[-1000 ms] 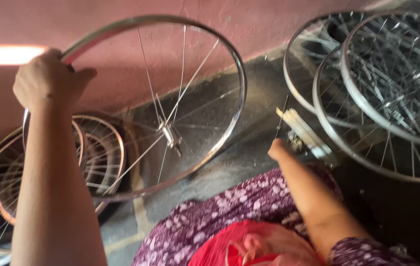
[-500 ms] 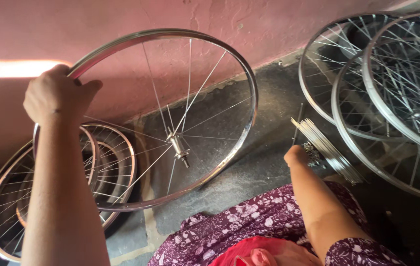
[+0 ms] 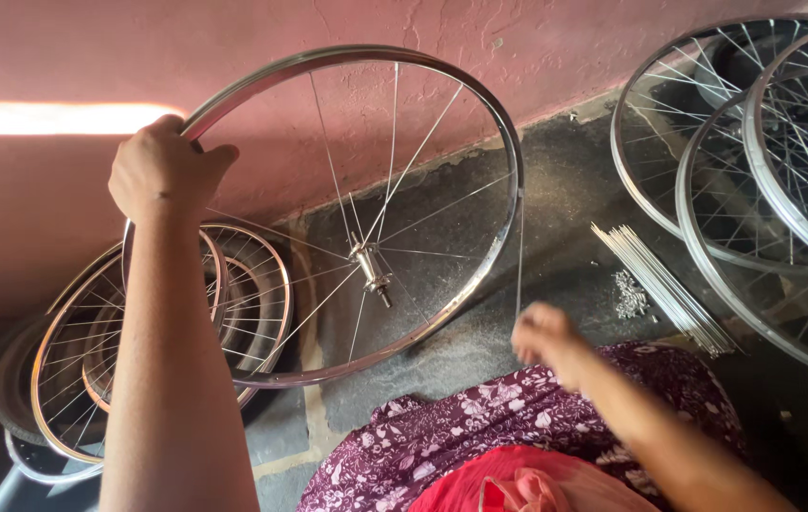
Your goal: The person is assembling a bicycle wheel by inserting spokes into the hub and rim. They hold the wheel upright, pick up individual spokes, and thread them through the hub and rim holes, repeating the process for multiple spokes.
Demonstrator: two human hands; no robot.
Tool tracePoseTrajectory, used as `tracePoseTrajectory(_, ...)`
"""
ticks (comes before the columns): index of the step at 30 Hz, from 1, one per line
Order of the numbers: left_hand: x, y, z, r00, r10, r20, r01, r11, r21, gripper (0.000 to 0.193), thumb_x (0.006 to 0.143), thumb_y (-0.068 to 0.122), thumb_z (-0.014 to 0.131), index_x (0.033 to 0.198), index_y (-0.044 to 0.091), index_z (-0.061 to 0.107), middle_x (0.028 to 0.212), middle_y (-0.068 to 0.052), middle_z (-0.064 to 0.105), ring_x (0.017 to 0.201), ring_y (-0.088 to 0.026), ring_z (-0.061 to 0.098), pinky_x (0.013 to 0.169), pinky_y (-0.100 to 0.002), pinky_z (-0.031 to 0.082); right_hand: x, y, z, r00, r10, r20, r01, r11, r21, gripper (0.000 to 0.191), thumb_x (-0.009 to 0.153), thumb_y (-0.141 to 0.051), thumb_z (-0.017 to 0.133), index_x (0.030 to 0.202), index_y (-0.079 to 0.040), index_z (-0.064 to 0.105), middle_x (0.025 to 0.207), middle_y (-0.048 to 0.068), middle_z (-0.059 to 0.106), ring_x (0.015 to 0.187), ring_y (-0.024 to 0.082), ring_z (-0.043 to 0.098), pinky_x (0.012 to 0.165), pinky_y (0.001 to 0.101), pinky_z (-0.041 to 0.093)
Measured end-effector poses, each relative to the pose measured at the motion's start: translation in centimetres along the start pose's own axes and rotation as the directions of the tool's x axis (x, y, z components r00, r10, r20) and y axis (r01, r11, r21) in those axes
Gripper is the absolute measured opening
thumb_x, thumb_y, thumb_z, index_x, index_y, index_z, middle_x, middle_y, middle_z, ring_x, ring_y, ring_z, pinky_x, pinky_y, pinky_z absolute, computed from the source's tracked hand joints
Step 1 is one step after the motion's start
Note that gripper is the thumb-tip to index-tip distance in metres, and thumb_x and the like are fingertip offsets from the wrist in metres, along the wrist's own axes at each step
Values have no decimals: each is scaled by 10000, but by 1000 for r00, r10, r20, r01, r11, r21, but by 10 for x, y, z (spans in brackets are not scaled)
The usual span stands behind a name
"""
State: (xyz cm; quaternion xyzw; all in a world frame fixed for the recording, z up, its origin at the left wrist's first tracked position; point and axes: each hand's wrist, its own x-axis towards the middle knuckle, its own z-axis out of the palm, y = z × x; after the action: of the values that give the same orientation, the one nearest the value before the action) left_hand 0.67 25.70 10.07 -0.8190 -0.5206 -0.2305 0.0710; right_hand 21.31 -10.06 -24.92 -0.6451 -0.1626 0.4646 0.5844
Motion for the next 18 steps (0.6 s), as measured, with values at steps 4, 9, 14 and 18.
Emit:
tracePoseTrajectory(4,-5,-6,-3,1000,-8,20,8,1000,-4,374,709,474,886,898,192,732,825,-42,730,784,-271,707,693,-444,558,-72,8,39,934,1,358,34,995,-93,109,796,-3,683,867,-25,603,717,88,659,561,148,643,482,287,565)
tracePoseTrajectory(9,-15,-9,-7,999,-18,26,18,1000,-3,435,701,512,903,934,189,730,863,-52,734,820,-281,712,720,-453,560,-85,-4,62,847,17,531,112,971,-210,116,854,-42,704,906,-36,600,723,58,660,587,108,647,498,245,536)
tracePoseTrajectory(14,-23,-12,-10,999,-21,40,21,1000,15,436,692,505,906,971,211,747,883,-58,744,855,-291,717,749,-452,562,-79,-4,76,860,112,497,1,975,-221,104,831,-26,708,895,-13,627,698,66,676,562,123,651,478,256,530)
tracePoseTrajectory(18,-26,-14,-11,998,-45,50,46,999,-27,445,687,504,904,999,234,739,868,-34,746,848,-269,719,749,-447,563,-73,0,79,864,137,484,-15,969,-248,140,830,-35,743,898,0,627,709,68,687,569,115,653,481,245,520)
